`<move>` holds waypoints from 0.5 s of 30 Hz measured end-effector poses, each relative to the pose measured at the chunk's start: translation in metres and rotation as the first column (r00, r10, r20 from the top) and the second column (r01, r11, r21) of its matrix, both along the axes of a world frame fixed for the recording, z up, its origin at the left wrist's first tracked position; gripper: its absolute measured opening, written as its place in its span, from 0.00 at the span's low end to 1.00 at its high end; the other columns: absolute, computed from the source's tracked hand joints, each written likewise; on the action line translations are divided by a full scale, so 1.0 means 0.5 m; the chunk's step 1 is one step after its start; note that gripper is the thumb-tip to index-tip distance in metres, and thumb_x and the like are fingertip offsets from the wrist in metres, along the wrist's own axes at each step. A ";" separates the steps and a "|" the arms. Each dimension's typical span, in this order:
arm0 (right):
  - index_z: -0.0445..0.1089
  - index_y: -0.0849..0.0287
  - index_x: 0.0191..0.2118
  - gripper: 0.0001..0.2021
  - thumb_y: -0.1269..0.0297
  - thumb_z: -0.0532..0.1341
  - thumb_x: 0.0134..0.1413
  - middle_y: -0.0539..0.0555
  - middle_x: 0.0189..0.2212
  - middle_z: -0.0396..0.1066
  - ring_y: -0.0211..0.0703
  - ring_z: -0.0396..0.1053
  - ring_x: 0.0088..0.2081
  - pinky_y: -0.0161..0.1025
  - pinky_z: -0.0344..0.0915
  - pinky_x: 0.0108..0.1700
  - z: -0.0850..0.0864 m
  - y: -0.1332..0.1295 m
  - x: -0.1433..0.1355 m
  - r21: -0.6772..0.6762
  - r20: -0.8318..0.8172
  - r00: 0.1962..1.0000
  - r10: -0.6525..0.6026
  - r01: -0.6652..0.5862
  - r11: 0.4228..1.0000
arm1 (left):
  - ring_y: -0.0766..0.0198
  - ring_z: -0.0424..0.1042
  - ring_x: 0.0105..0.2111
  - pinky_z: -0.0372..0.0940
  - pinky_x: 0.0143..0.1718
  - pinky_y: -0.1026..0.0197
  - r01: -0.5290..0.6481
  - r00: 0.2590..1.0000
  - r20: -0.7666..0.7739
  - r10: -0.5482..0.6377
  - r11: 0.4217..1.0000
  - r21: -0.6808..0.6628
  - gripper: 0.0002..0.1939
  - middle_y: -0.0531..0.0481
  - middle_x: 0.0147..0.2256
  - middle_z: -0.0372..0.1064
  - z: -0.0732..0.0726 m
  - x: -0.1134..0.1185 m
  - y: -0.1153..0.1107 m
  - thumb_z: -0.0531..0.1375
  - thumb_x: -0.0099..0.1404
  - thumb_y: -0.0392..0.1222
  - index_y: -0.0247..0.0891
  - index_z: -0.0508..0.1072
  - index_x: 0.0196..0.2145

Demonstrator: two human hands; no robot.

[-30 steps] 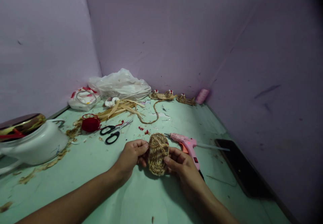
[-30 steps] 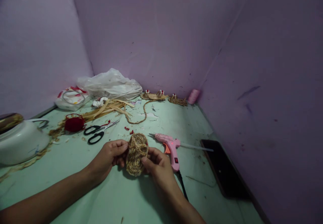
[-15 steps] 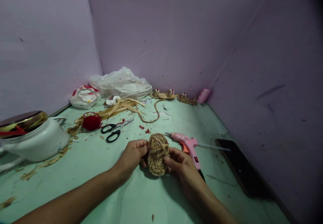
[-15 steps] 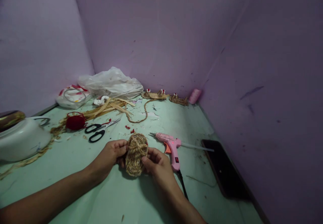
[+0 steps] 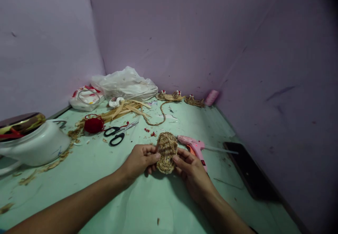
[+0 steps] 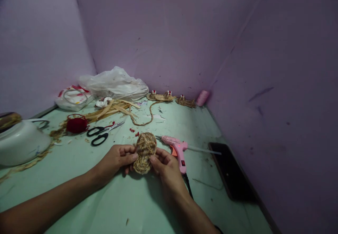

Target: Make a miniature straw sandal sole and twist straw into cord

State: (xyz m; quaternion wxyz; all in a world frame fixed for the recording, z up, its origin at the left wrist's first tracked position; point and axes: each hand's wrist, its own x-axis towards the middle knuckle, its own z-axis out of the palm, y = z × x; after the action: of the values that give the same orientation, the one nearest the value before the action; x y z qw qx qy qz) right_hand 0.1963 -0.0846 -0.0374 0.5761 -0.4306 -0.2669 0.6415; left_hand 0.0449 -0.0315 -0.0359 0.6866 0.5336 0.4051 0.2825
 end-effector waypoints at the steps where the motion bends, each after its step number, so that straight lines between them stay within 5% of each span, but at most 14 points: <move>1: 0.69 0.61 0.37 0.18 0.65 0.68 0.35 0.55 0.31 0.72 0.39 0.68 0.28 0.36 0.62 0.31 0.000 0.000 0.000 0.004 0.000 1.000 -0.007 0.007 1.000 | 0.72 0.60 0.14 0.55 0.14 0.70 -0.005 1.000 -0.007 0.005 1.000 0.003 0.12 0.52 0.16 0.64 0.000 0.000 0.000 0.61 0.48 0.45 0.31 0.67 0.24; 7: 0.70 0.62 0.36 0.17 0.65 0.68 0.33 0.56 0.32 0.73 0.40 0.68 0.30 0.35 0.62 0.31 0.004 -0.003 -0.004 -0.039 0.043 0.998 0.051 -0.050 0.998 | 0.73 0.58 0.11 0.53 0.13 0.71 -0.091 0.996 -0.001 0.091 0.996 0.027 0.13 0.53 0.14 0.64 -0.009 -0.002 0.000 0.59 0.51 0.45 0.31 0.67 0.28; 15: 0.71 0.63 0.33 0.15 0.63 0.68 0.35 0.57 0.33 0.73 0.39 0.68 0.29 0.34 0.64 0.29 -0.003 0.000 -0.004 -0.011 0.065 0.998 0.017 -0.017 1.000 | 0.72 0.60 0.15 0.54 0.14 0.70 0.066 0.998 -0.006 -0.066 0.998 0.004 0.13 0.53 0.16 0.63 0.005 -0.004 -0.004 0.61 0.48 0.46 0.32 0.69 0.27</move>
State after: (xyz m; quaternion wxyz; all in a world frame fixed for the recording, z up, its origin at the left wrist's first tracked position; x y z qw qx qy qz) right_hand 0.1941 -0.0846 -0.0391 0.5594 -0.4519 -0.2857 0.6334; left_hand 0.0427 -0.0337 -0.0333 0.6933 0.5487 0.3887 0.2592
